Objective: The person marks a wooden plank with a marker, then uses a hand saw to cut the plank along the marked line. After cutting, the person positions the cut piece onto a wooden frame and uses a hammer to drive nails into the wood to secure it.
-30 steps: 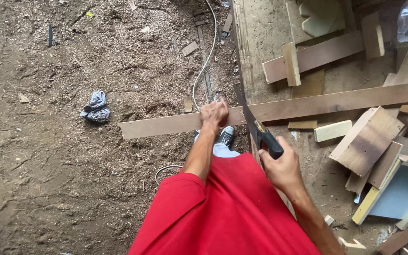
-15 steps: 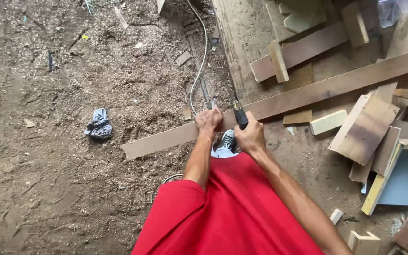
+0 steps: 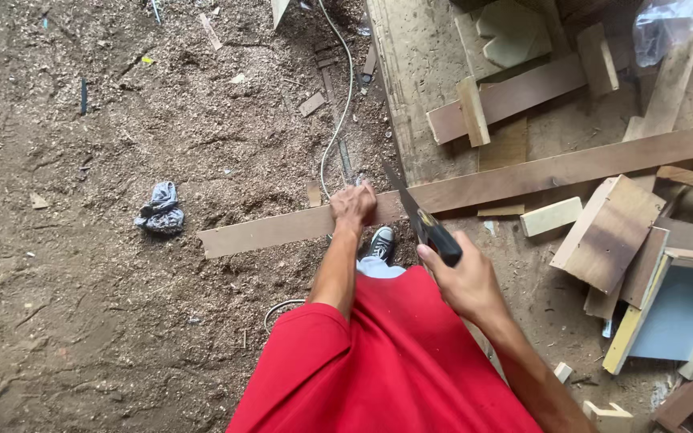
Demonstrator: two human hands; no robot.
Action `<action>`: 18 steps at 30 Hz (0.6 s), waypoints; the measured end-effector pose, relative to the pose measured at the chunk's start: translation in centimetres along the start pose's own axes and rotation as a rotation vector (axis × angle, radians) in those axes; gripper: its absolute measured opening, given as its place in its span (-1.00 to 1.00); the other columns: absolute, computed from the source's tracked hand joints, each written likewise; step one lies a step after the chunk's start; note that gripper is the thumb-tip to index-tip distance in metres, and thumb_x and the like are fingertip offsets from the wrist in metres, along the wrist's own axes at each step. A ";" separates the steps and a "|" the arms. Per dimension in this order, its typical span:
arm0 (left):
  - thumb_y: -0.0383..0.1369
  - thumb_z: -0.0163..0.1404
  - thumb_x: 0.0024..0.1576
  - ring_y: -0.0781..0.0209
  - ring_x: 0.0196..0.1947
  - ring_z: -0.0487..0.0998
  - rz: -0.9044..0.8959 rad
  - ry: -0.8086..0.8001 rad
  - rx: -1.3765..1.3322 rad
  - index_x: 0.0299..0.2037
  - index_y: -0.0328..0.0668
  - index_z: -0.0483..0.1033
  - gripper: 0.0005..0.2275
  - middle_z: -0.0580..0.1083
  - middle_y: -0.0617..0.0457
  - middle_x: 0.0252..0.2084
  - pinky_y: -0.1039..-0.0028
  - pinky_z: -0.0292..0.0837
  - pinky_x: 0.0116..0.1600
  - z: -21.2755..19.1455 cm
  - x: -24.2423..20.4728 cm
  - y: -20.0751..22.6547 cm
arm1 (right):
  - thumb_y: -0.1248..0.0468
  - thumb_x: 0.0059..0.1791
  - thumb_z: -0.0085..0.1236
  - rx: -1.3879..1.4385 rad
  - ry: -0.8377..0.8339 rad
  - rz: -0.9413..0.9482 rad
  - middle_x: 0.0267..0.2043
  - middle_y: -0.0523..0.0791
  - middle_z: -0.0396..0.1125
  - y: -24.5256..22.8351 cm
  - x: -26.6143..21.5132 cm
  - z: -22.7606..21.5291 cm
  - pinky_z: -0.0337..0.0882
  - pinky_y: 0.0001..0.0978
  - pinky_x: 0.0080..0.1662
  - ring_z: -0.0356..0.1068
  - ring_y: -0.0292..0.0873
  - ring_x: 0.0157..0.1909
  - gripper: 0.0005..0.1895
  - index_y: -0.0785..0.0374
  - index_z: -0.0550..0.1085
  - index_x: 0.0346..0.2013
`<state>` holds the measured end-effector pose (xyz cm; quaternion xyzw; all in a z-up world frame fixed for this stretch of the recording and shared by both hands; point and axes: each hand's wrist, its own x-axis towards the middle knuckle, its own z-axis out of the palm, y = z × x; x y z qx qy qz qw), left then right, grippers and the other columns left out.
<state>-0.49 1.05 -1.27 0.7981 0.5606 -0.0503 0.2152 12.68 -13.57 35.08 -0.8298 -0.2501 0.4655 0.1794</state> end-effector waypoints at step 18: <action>-0.08 -0.53 0.37 0.28 -0.79 0.22 -0.050 -0.085 0.066 -0.69 -0.01 0.36 -0.41 0.32 0.06 -0.74 0.31 0.05 -0.69 -0.6 -1.2 -0.2 | -0.01 0.15 -0.20 -0.005 0.221 -0.317 -0.52 0.06 0.35 2.6 16.4 8.4 0.37 -0.03 -0.34 0.40 0.04 -0.43 -0.53 0.30 0.41 -0.41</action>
